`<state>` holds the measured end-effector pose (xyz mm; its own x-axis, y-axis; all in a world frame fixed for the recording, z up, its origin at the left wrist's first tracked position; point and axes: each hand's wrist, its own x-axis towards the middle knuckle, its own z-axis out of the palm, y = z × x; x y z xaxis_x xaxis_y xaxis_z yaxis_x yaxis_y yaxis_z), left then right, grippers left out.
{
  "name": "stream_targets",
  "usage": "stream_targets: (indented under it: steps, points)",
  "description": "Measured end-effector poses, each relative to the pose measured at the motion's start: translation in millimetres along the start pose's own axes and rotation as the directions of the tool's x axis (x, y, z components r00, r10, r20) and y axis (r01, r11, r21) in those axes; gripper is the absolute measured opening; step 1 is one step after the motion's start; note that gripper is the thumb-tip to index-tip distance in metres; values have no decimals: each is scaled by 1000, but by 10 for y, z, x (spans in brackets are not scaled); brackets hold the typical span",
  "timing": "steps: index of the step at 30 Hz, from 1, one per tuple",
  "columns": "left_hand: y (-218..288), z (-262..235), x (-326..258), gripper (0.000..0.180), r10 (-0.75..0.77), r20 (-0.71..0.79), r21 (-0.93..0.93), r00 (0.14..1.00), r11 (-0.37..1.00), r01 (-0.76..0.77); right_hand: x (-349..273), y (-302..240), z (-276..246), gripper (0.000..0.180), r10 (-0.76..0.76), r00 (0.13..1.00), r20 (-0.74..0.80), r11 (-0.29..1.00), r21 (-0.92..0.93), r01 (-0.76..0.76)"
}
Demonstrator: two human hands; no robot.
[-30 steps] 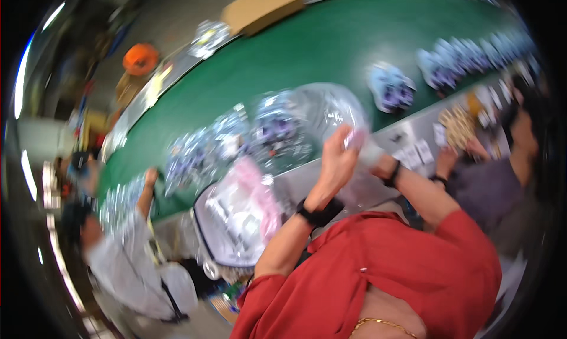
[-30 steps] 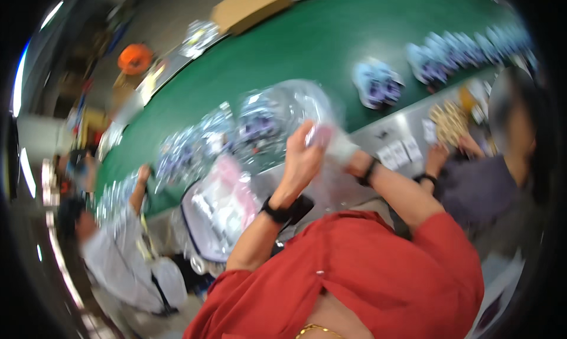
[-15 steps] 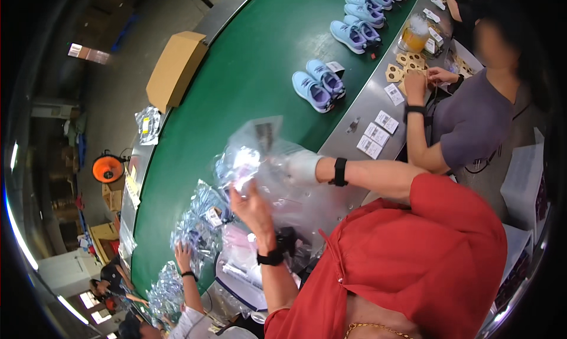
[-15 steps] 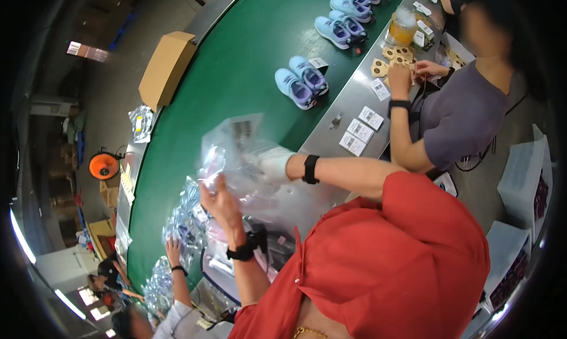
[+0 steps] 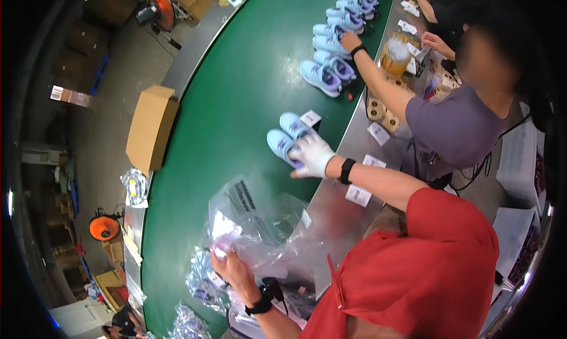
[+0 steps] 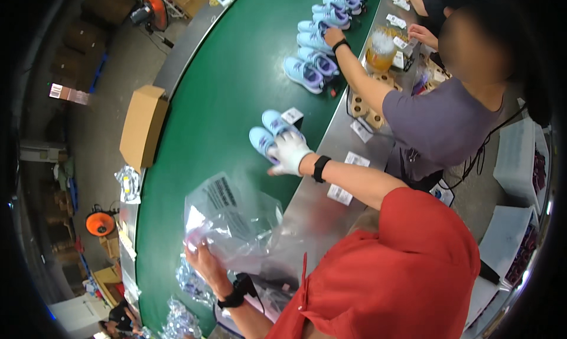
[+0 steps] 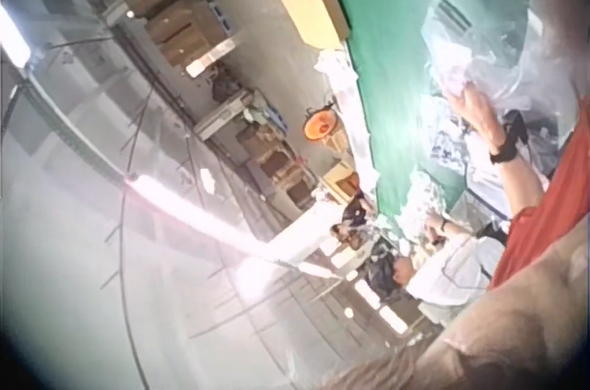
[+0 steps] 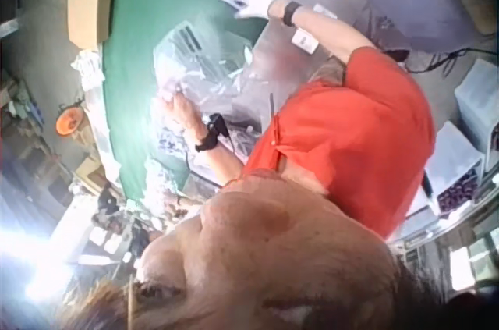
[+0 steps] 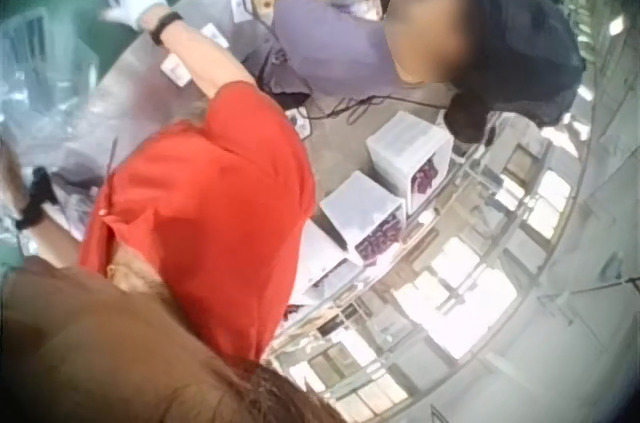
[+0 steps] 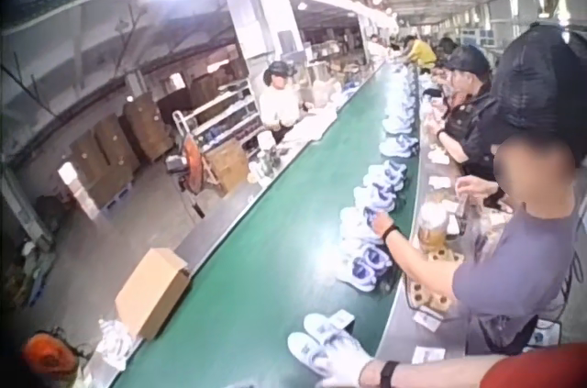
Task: The person places pairs of light blue and purple sneakers into clear plastic bags at a factory assembly line. They pick up the shoes, insert them into the bags, and place the packaged items onto a green conveyor belt. Other workers are visible in the background performing similar tasks.
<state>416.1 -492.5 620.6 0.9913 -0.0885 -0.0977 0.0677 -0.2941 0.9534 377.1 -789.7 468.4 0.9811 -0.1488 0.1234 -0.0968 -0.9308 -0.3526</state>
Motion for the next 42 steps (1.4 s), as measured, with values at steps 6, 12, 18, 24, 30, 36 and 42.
stream_targets:
  steps: [6,12,18,24,30,36,42]
  points:
    - [55,229,12,23,46,-18,50,999,998,-45,-64,44,499,41,162,981,112,981,-122,-148]
    - [-103,-59,-88,22,50,-132,-89,990,994,-62,-272,-11,304,42,142,990,3,983,-117,-140]
    - [-51,-91,-325,16,38,-23,-171,999,984,-42,-272,58,363,42,122,972,199,966,-249,-70]
    - [-221,-397,-365,17,114,-8,-167,993,979,-114,-160,-474,-345,42,251,906,341,686,597,-415]
    - [-390,-487,-238,20,127,81,-179,989,978,-111,-531,-933,-1017,50,-56,995,83,-256,962,-94]
    - [-172,-447,-172,22,271,148,-338,951,917,-209,-959,-1265,-1331,43,-333,903,271,627,779,-3]
    - [38,-251,-397,16,421,96,-82,902,906,-415,-1105,-1435,-1328,41,-125,974,187,869,495,16]
